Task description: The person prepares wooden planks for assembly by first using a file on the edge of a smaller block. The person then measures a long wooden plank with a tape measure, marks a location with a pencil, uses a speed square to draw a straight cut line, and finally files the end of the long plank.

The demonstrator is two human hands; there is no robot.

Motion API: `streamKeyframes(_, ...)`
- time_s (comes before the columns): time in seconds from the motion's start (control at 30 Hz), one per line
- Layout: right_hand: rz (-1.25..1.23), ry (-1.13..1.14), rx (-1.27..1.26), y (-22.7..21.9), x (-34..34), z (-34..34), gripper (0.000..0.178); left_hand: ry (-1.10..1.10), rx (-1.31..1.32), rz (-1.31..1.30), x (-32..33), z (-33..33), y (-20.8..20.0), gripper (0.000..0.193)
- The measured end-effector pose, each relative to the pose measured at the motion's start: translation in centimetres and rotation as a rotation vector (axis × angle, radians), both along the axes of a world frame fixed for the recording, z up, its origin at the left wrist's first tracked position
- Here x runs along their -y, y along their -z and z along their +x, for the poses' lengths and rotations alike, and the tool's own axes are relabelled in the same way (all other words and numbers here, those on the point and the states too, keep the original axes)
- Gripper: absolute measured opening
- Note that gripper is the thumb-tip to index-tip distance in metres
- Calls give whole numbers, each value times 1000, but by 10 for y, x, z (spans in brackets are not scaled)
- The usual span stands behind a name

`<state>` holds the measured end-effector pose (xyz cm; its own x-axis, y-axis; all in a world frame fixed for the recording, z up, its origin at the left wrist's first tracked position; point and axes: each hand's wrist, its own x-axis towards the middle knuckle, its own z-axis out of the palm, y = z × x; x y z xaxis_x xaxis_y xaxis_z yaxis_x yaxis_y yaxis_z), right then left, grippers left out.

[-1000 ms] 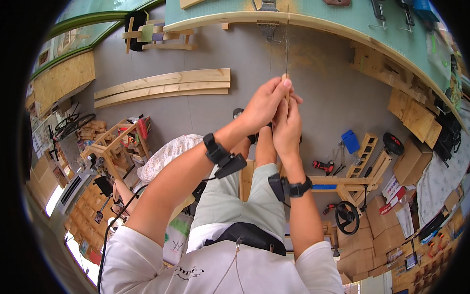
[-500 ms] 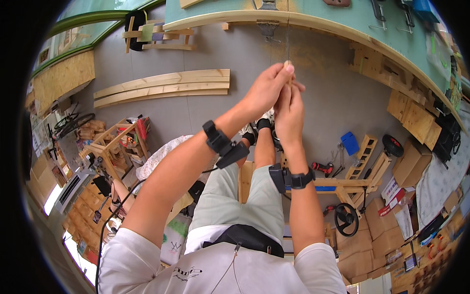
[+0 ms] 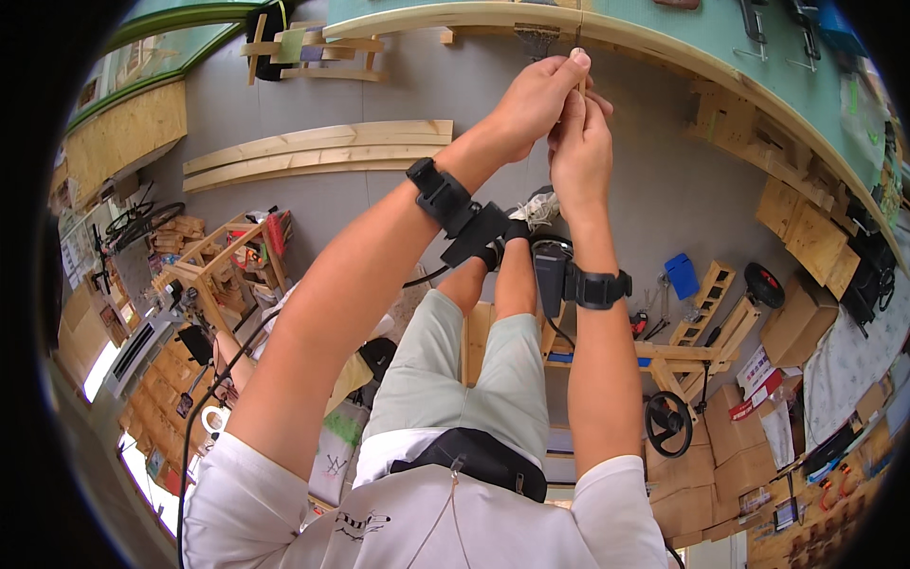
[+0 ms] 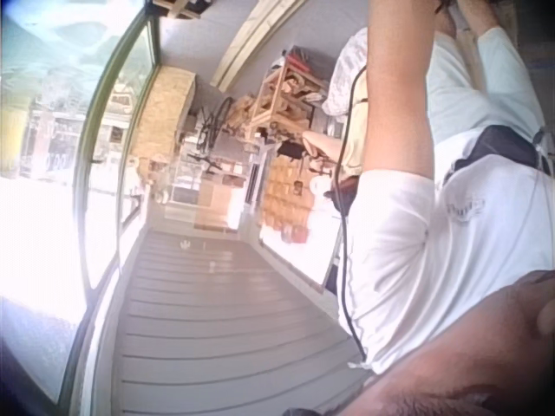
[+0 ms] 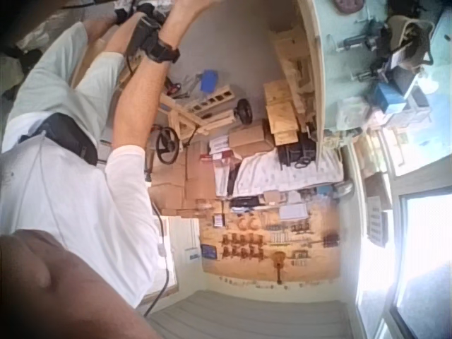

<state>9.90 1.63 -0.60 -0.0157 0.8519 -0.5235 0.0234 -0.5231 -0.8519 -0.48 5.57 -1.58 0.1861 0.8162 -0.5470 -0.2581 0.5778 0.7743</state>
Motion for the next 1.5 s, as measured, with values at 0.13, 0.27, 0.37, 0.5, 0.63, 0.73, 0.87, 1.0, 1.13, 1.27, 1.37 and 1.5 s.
streamKeyframes(0.13,-53,44,78,-2,81,4,46,-53,26,-57,81,17,0,40)
streamKeyframes(0.27,14,15,73,2,28,0,45,-69,71,-76,28,8,-4,40)
streamKeyframes(0.37,83,-45,100,14,-6,-3,43,-24,49,-89,-1,0,0,41)
streamKeyframes(0.5,-40,67,93,-3,76,1,43,-71,58,-27,77,18,2,41)
streamKeyframes(0.63,-14,-6,102,0,24,1,41,-65,98,-76,24,8,3,42)
streamKeyframes(0.73,45,-13,110,14,-1,-2,40,-38,62,-56,-2,2,6,44)
streamKeyframes(0.87,-84,28,127,5,78,4,43,-56,72,-73,77,15,10,42)
streamKeyframes(1.0,7,3,107,5,39,-1,42,-68,138,-73,39,12,15,44)
streamKeyframes(1.13,-27,-6,83,14,4,-1,41,-56,86,-51,-2,2,12,46)
streamKeyframes(1.27,-70,71,99,3,74,2,41,-37,108,-117,74,13,5,45)
streamKeyframes(1.37,-43,18,126,-1,47,1,42,-53,158,-121,53,10,11,44)
streamKeyframes(1.5,23,-33,93,18,-12,-2,44,-26,59,-85,-14,-1,12,42)
